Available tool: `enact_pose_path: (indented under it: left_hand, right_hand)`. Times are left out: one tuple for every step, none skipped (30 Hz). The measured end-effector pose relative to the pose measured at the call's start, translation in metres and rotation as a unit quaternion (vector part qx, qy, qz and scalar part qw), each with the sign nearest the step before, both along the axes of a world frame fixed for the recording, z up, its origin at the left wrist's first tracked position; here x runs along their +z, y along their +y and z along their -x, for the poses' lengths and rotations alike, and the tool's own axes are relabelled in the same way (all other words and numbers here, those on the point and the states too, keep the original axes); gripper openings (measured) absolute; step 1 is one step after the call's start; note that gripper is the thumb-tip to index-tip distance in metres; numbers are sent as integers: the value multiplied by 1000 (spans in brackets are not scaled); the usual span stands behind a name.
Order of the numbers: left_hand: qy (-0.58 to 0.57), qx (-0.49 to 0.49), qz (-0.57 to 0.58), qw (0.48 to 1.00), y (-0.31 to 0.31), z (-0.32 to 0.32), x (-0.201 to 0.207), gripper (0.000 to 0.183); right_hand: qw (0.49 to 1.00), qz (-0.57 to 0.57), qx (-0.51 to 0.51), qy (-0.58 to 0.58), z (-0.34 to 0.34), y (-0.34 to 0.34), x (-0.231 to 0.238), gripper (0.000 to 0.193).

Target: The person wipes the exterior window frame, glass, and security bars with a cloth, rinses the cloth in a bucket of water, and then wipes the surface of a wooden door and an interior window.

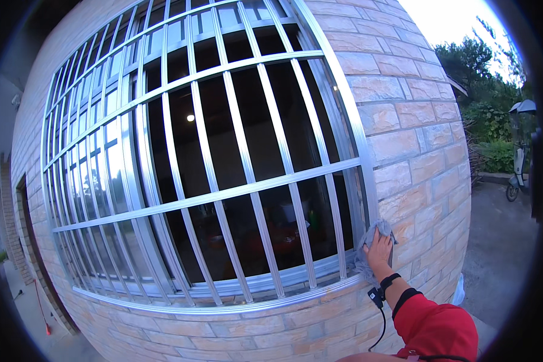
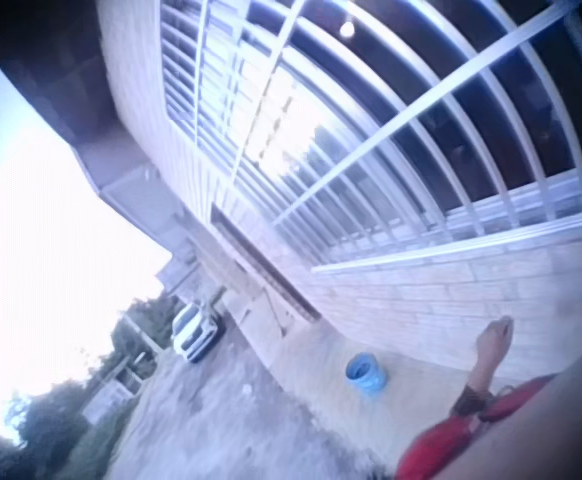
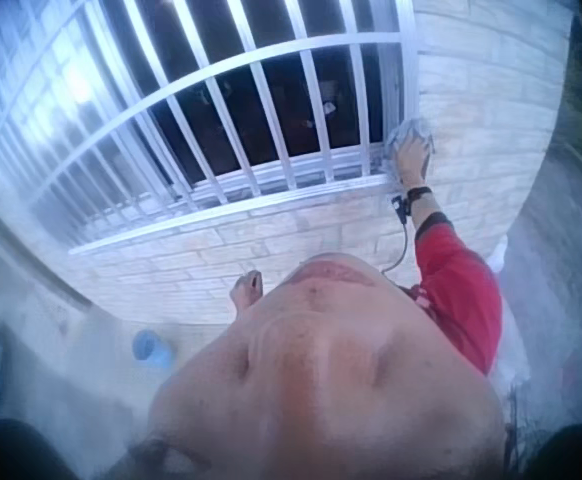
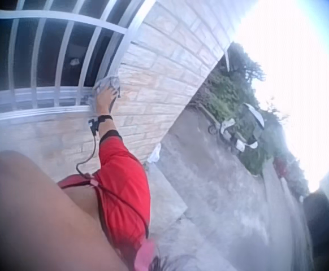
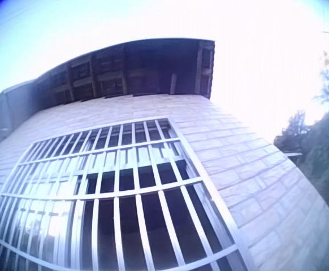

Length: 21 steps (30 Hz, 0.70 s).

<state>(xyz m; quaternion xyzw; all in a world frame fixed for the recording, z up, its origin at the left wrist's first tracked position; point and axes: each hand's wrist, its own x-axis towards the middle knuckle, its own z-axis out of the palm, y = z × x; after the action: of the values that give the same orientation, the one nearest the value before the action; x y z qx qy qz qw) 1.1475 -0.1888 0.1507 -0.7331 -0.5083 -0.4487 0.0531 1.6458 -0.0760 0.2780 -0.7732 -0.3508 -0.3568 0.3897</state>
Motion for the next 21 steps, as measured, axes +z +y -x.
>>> enact_pose_path:
  left_hand:
    - [-4,2,4,1000,-7,4,0,12]
    - [2,11,18,1000,-11,8,2,11]
    - [7,17,32,999,-15,13,2,11]
    - [4,20,31,999,-23,19,-1,11]
    - [-7,17,29,999,-30,26,-4,11]
    - [-17,14,27,999,-37,34,-8,11]
    - [-17,14,27,999,-40,43,-10,11]
    - [-21,-8,12,1000,-41,52,-13,11]
    - [-27,-26,-1,999,-42,61,-17,12]
    - [-32,-16,3,999,-46,71,-24,12]
    - [-34,-13,23,999,-50,82,-33,11]
    - [-34,-12,42,998,-54,94,-43,10]
    - [-36,-5,47,998,-56,108,-54,10]
    - [-51,-29,127,990,-60,119,-69,12]
    - [-67,-53,207,975,-64,129,-82,16]
    - [-66,-51,213,973,-70,136,-92,16]
    - [-238,-86,319,913,-74,137,-102,21]
    - [-399,-122,407,813,-74,139,-111,27]
    - [-259,-181,271,909,-59,149,-164,36]
    - [-455,-199,365,787,-77,149,-133,36]
    - [-627,-201,435,614,-100,148,-88,36]
  right_hand:
    - [1000,4,2,-4,4,-3,-23,83]
    - [998,33,4,58,8,-4,-42,82]
    - [991,63,5,120,11,-3,-50,81]
    - [991,63,7,117,14,-8,-52,81]
    - [985,37,25,169,19,-13,-52,75]
    - [974,11,43,220,23,-17,-54,68]
    - [974,11,43,221,11,-15,-64,68]
    - [966,97,73,230,-18,-8,-85,56]
    - [949,184,105,236,-28,-2,-103,45]
    - [948,191,113,229,-13,-2,-110,45]
    - [868,114,246,417,2,-6,-122,38]
    - [729,33,361,581,17,-8,-132,32]
    - [677,28,399,618,40,-7,-139,29]
    - [621,22,431,654,67,-11,-149,28]
    - [523,26,494,694,95,-4,-158,26]
    - [416,26,548,725,128,4,-168,25]
    - [379,94,572,722,189,-8,-149,24]
    - [383,162,555,720,237,-17,-138,24]
    - [343,225,578,705,285,-29,-127,25]
    - [340,284,597,669,326,-36,-125,27]
    - [332,344,611,631,364,-46,-126,29]
